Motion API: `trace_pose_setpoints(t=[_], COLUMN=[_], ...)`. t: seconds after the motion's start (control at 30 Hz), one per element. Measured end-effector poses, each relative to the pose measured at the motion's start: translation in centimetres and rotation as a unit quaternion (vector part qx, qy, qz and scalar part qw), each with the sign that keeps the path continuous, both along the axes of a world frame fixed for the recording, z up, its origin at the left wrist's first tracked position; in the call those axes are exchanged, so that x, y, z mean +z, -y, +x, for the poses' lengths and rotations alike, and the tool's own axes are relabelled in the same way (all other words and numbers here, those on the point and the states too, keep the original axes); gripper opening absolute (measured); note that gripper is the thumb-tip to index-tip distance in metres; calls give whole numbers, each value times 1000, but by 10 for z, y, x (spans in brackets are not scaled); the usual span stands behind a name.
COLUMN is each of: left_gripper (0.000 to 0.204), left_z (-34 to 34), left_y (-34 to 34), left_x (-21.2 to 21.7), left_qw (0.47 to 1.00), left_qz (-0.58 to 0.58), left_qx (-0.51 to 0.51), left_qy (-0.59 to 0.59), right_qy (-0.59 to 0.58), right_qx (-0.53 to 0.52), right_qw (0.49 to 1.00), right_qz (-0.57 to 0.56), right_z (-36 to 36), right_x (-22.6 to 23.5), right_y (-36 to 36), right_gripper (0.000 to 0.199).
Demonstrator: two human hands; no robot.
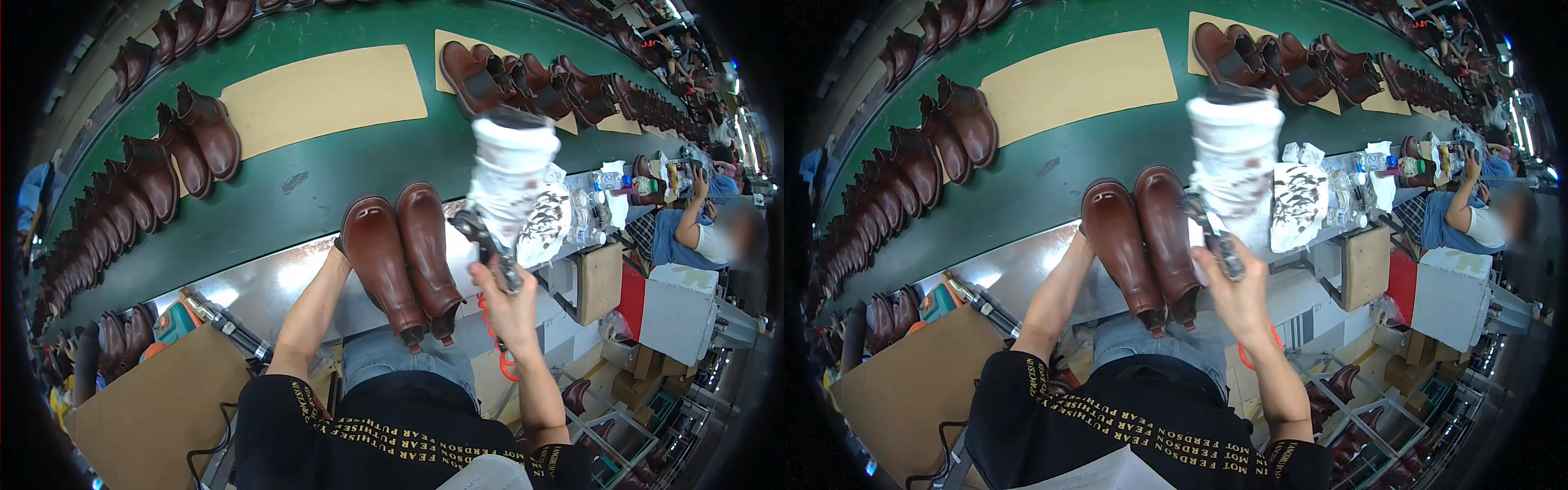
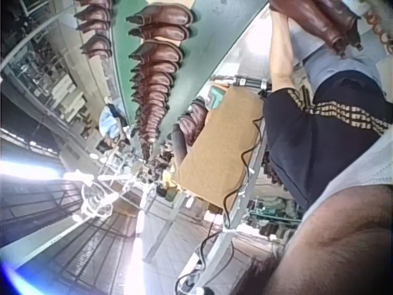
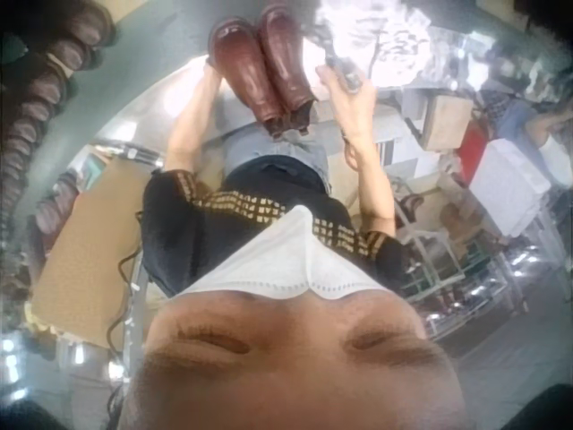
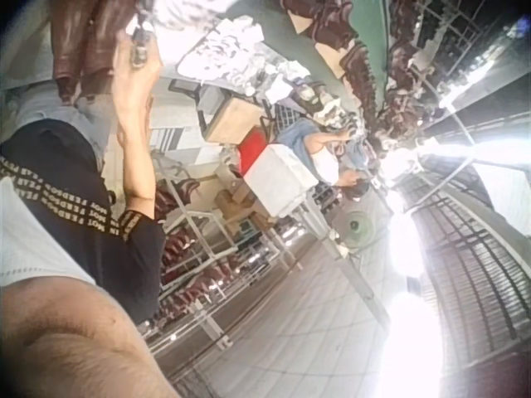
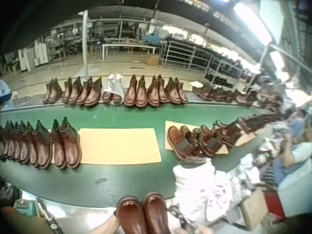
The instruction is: The worker is polishing and cleaning brown leather boots at a footwear manufacturing assembly line, using a cloth and a spray tool.
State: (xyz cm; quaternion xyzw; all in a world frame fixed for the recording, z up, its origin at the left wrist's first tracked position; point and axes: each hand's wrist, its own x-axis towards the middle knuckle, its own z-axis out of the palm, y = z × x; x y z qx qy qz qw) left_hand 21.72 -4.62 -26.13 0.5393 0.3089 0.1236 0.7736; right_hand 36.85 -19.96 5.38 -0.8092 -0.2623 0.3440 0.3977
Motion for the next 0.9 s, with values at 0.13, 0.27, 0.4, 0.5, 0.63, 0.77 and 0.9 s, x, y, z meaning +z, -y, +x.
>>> trace_pose_setpoints(t=[0.13, 0.27, 0.4, 0.5, 0.63, 0.77, 0.9], left_gripper=[23, 22, 21, 20, 20, 19, 18], left_z=[-3, -10, -2, 3, 1, 0, 13], left_y=[-3, -3, -7, -14, -26, -31, -34], left_x=[5, 10, 12, 14, 21, 22, 27], left_qw=[998, 994, 988, 980, 966, 951, 934], left_qz=[8, 18, 35, 49, 65, 85, 118], left_qx=[13, 12, -5, -4, 4, -12, -22], left_qy=[-53, -103, -154, -193, -250, -297, -336], right_qy=[48, 53, -11, 3, 5, -58, -36], right_qx=[-12, 70, 66, -37, -55, -77, -76], right_qw=[999, 996, 998, 999, 998, 993, 995], right_qz=[10, 11, -5, 38, 17, 63, 51], right_z=[7, 1, 2, 11, -3, -14, 2], right_x=[13, 35, 20, -20, -18, -30, -48], right_y=[31, 33, 1, 13, 40, 22, 15], right_gripper=[17, 16, 17, 23, 23, 23, 23])
